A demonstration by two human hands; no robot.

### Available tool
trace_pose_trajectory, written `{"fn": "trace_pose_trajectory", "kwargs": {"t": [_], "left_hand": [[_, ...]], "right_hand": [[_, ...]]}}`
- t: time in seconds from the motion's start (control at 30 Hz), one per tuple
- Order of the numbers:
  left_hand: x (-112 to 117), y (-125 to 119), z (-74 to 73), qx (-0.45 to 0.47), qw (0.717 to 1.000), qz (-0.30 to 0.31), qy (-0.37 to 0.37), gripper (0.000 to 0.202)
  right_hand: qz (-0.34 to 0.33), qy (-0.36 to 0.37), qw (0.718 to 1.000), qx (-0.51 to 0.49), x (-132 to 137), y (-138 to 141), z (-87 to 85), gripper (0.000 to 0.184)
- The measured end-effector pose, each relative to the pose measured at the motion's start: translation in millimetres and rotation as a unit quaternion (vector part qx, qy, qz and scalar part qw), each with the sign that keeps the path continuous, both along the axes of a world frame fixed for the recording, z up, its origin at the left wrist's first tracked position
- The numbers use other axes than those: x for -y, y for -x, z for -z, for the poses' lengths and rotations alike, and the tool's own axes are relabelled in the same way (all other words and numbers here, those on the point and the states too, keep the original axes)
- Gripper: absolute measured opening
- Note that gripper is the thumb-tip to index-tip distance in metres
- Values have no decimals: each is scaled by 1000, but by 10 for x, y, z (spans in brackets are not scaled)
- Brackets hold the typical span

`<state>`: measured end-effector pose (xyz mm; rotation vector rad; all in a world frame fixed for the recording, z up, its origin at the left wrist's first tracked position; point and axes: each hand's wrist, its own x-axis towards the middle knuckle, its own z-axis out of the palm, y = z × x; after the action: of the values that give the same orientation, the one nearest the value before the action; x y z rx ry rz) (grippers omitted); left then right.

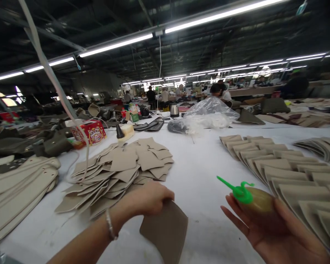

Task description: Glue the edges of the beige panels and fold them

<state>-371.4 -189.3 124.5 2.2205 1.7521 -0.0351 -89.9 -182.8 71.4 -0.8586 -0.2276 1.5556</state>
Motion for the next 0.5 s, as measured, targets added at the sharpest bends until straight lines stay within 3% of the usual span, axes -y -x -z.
{"fn": "trace_pose_trajectory", "kwargs": {"t": [0.03,0.1,0.17,0.23,0.33,0.5], "left_hand": [[-50,-48,115,-14,999,32,-2,33],[-96,-176,383,-35,998,35,-48,34],[-22,-318,615,-19,997,-27,-75,32],[155,-434,758,19,997,-68,-22,32],[432,-522,835,39,994,-82,63,36],[525,-612,873,7,993,-101,65,43]], "right_hand": [[-1,-12,1000,20,3,-23,43,36],[-9,-38,997,66,17,-94,144,44],[-28,-55,992,115,39,-194,255,54],[-49,-65,985,155,69,-293,358,62],[-71,-67,976,194,120,-383,481,69],[-94,-61,957,269,187,-390,616,82]]}}
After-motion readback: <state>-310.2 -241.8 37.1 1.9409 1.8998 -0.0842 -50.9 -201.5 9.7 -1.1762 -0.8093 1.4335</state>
